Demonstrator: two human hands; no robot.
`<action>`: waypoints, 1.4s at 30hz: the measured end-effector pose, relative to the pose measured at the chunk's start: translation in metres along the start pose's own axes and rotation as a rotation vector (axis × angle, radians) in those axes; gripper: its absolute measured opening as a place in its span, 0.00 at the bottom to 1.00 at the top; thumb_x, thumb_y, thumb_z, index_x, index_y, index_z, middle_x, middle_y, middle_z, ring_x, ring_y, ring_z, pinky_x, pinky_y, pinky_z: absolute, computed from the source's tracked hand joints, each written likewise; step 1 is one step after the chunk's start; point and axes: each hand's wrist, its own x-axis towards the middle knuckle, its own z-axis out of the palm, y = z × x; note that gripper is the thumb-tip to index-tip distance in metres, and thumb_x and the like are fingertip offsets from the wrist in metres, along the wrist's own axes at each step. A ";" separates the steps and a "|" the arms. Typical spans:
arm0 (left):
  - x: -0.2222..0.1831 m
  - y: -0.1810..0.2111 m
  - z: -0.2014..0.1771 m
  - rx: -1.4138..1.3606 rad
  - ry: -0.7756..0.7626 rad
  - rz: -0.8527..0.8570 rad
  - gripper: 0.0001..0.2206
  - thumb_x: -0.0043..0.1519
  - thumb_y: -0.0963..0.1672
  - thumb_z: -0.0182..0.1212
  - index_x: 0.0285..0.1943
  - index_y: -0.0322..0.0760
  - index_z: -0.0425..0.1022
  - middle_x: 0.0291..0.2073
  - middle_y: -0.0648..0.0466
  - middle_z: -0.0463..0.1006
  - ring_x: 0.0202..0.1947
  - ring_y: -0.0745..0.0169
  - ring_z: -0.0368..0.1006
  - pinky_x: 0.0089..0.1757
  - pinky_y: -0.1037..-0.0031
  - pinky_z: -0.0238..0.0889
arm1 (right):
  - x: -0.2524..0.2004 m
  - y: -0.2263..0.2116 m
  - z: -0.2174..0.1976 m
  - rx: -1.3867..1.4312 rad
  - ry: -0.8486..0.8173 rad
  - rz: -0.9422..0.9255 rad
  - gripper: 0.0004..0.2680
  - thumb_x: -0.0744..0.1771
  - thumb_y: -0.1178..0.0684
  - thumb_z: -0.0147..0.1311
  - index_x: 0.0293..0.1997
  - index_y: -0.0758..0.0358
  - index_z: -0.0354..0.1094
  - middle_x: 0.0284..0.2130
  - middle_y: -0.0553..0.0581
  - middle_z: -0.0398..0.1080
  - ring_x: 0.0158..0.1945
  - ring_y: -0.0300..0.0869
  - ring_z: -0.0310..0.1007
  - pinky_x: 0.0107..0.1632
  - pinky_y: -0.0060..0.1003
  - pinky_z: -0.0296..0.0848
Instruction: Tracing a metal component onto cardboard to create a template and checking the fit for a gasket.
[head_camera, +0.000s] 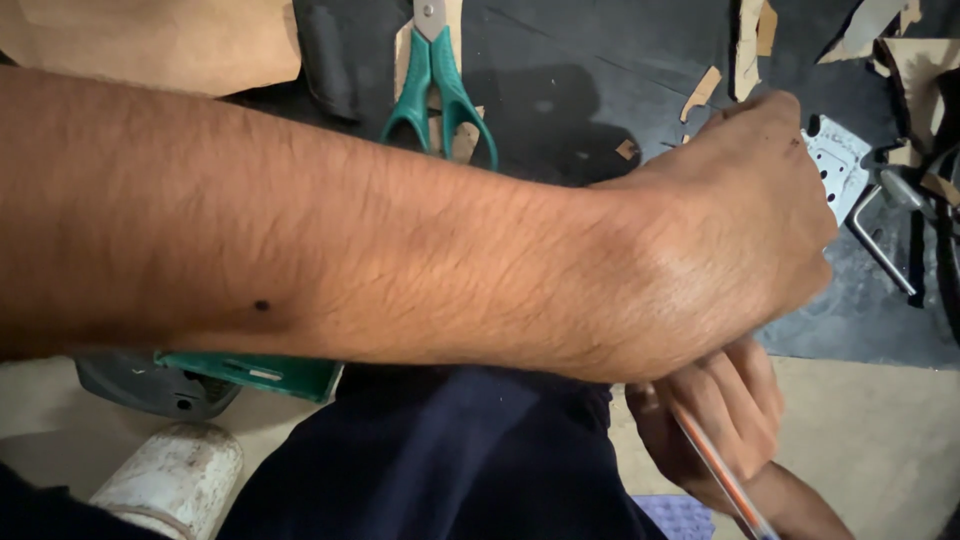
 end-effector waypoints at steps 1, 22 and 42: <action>0.000 -0.003 0.000 -0.007 -0.001 0.004 0.11 0.60 0.53 0.63 0.49 0.55 0.75 0.36 0.60 0.80 0.40 0.54 0.71 0.48 0.59 0.55 | 0.004 -0.001 0.000 0.004 -0.006 0.005 0.06 0.66 0.59 0.52 0.33 0.74 0.68 0.26 0.67 0.69 0.29 0.61 0.67 0.40 0.51 0.69; 0.013 -0.004 -0.001 -0.068 -0.034 0.000 0.09 0.65 0.52 0.58 0.50 0.54 0.75 0.37 0.60 0.79 0.39 0.50 0.71 0.45 0.55 0.55 | -0.013 0.009 -0.010 -0.012 -0.104 0.253 0.07 0.71 0.54 0.41 0.37 0.63 0.62 0.36 0.58 0.71 0.42 0.64 0.69 0.47 0.55 0.67; 0.018 -0.004 -0.002 -0.082 -0.073 -0.001 0.11 0.65 0.50 0.56 0.56 0.56 0.71 0.39 0.59 0.77 0.39 0.52 0.68 0.46 0.54 0.54 | -0.012 0.008 -0.018 0.044 -0.110 0.265 0.07 0.71 0.54 0.41 0.40 0.65 0.63 0.34 0.60 0.71 0.37 0.60 0.66 0.42 0.50 0.65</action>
